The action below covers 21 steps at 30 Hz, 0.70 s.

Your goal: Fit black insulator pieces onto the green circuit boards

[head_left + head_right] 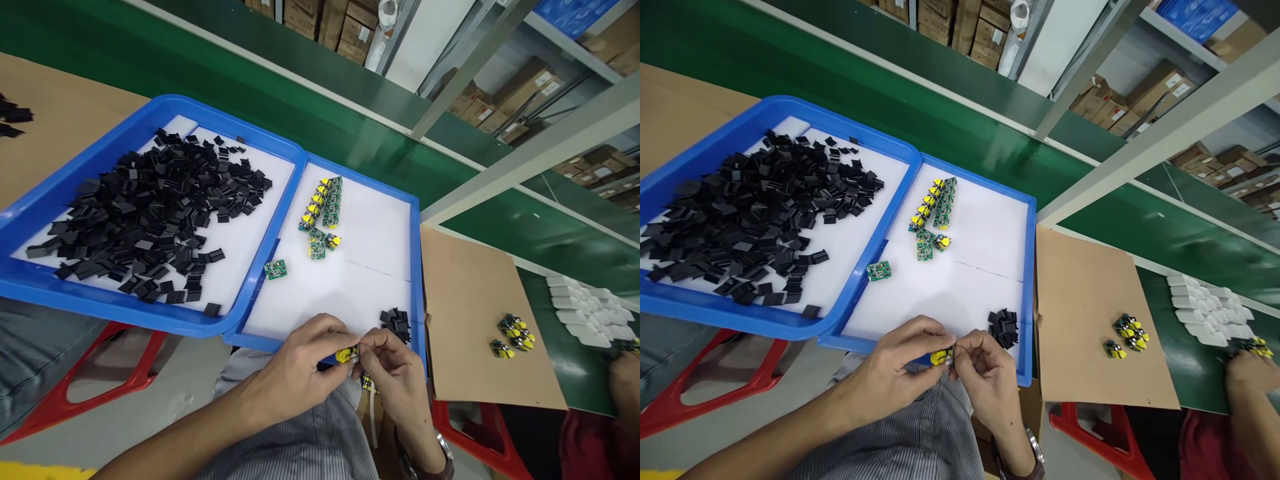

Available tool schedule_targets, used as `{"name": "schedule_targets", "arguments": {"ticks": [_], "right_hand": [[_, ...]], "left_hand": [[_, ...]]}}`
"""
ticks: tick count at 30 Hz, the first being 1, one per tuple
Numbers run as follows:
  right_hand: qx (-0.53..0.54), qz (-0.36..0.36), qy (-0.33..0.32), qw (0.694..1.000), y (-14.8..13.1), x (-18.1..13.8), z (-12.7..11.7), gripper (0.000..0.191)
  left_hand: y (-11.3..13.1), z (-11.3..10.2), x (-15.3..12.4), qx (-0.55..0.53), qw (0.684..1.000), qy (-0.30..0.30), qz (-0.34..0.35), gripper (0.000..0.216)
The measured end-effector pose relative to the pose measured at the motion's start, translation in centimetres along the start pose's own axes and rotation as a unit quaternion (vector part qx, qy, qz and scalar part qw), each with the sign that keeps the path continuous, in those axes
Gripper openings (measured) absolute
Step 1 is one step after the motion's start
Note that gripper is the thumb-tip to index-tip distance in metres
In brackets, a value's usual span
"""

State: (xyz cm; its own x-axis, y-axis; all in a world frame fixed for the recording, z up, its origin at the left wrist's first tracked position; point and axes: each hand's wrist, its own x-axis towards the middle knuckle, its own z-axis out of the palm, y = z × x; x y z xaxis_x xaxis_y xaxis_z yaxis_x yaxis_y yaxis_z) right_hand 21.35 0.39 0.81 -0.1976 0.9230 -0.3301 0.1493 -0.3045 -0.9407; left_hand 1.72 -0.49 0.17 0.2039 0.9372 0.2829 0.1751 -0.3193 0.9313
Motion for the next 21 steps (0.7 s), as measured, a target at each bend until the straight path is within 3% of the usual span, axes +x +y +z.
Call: {"name": "schedule_targets", "arguments": {"ticks": [7, 13, 21], "right_hand": [[0.050, -0.005, -0.027, 0.998, 0.0, 0.2, -0.5, 0.011], [0.086, -0.018, -0.016, 0.996, -0.6, 0.4, 0.5, 0.015], [-0.003, -0.021, -0.008, 1.000, -1.9, 0.1, 1.3, 0.015]], "left_hand": [[0.3, -0.1, 0.3, -0.031, 0.999, 0.014, -0.028, 0.042], [0.4, -1.0, 0.3, -0.115, 0.985, -0.036, -0.123, 0.039], [-0.6, -1.4, -0.4, -0.166, 0.966, -0.042, -0.194, 0.037]]}}
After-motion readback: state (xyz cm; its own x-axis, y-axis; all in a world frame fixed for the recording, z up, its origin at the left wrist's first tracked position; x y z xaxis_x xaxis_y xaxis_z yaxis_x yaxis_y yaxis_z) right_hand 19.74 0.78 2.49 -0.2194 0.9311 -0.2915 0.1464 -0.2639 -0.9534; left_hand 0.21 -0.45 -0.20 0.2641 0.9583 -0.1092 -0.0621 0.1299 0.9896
